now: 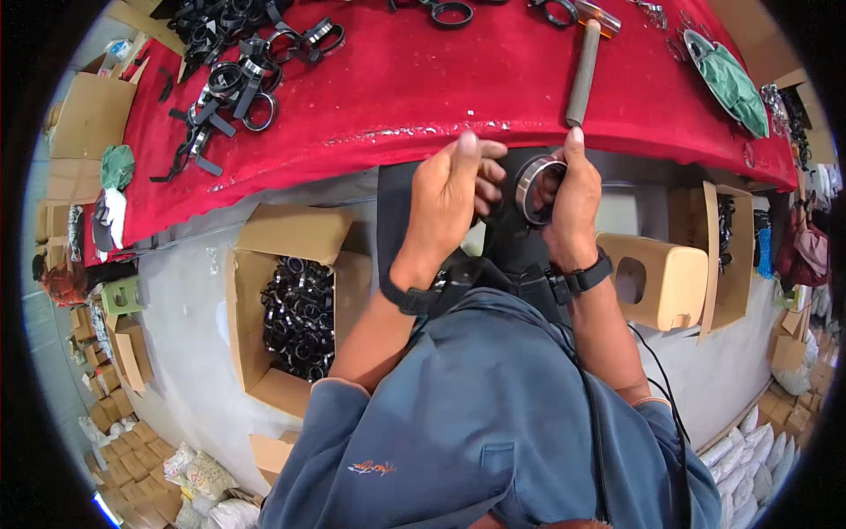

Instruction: Assemble metal rings into black rubber gaskets or seals.

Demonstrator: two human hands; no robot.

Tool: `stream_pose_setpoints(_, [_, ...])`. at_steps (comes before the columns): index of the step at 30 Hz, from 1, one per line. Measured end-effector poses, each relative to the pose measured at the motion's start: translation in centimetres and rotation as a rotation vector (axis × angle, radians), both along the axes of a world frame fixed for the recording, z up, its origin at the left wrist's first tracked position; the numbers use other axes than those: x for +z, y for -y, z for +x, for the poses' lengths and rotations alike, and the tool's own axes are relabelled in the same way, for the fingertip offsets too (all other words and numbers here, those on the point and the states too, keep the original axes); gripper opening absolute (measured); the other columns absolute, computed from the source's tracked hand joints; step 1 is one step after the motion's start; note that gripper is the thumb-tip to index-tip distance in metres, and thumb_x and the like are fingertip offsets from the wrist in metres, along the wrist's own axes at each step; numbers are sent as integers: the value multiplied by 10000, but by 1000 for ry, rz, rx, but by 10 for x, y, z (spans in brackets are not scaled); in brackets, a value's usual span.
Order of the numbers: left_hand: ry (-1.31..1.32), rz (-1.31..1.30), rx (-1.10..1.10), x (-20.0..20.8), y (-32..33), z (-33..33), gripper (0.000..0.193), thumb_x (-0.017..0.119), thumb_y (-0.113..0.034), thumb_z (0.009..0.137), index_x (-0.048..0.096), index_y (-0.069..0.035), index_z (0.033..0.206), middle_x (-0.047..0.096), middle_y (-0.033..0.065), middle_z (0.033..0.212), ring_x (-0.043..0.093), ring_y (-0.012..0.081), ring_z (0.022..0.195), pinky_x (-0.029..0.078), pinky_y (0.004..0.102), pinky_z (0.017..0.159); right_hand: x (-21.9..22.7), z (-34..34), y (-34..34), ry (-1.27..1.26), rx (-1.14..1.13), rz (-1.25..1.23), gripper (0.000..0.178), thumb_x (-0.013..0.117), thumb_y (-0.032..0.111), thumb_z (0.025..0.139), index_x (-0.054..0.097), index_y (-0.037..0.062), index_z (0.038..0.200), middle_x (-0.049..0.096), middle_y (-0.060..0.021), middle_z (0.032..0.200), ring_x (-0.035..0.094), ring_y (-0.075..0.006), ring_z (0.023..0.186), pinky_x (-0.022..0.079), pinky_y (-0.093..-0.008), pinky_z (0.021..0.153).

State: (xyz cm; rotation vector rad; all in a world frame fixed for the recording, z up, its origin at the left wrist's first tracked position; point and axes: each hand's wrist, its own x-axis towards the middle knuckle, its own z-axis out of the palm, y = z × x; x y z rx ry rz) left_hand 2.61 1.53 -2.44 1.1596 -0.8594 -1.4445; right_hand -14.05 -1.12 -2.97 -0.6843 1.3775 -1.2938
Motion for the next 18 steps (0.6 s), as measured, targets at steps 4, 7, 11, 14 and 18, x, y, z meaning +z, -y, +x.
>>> stream_pose_setpoints(4, [107, -206, -57, -7, -26, 5, 331, 802, 2, 933, 703, 54, 1244, 746, 54, 1018, 690, 100, 861, 586, 267, 746, 7, 18, 8, 31, 70, -24, 564, 548, 554, 1115, 587, 96, 789, 489, 17, 578, 441, -83, 460, 333, -282, 438])
stream_pose_setpoints(7, [370, -214, 30, 2, -35, 10, 223, 866, -106, 897, 757, 12, 1052, 729, 45, 886, 662, 113, 794, 540, 294, 703, 5, 34, 11, -103, 64, -67, 578, 556, 554, 1112, 598, 94, 765, 503, 9, 566, 463, -93, 448, 342, -283, 431])
stream_pose_setpoints(11, [525, -466, 194, -3, -35, 24, 307, 869, -247, 897, 753, 12, 1014, 642, 158, 802, 620, 271, 677, 493, 391, 637, 0, 50, 18, -115, 118, -68, 588, 536, 556, 1118, 562, 119, 726, 505, 23, 570, 459, -80, 447, 328, -269, 427])
stream_pose_setpoints(14, [508, -467, 230, -2, -34, 44, 311, 859, -246, 916, 750, 15, 1046, 670, 138, 818, 652, 244, 701, 515, 378, 650, 3, 76, 25, -22, 153, -40, 577, 548, 553, 1114, 475, 161, 697, 455, 40, 561, 427, -75, 441, 306, -273, 424])
stream_pose_setpoints(18, [408, -362, 173, 9, -34, 80, 273, 856, -188, 917, 743, -3, 1083, 694, 117, 871, 673, 214, 742, 539, 366, 681, 18, 115, 31, 9, 232, 7, 578, 536, 568, 1114, 484, 161, 707, 455, 40, 546, 428, -75, 440, 309, -266, 426])
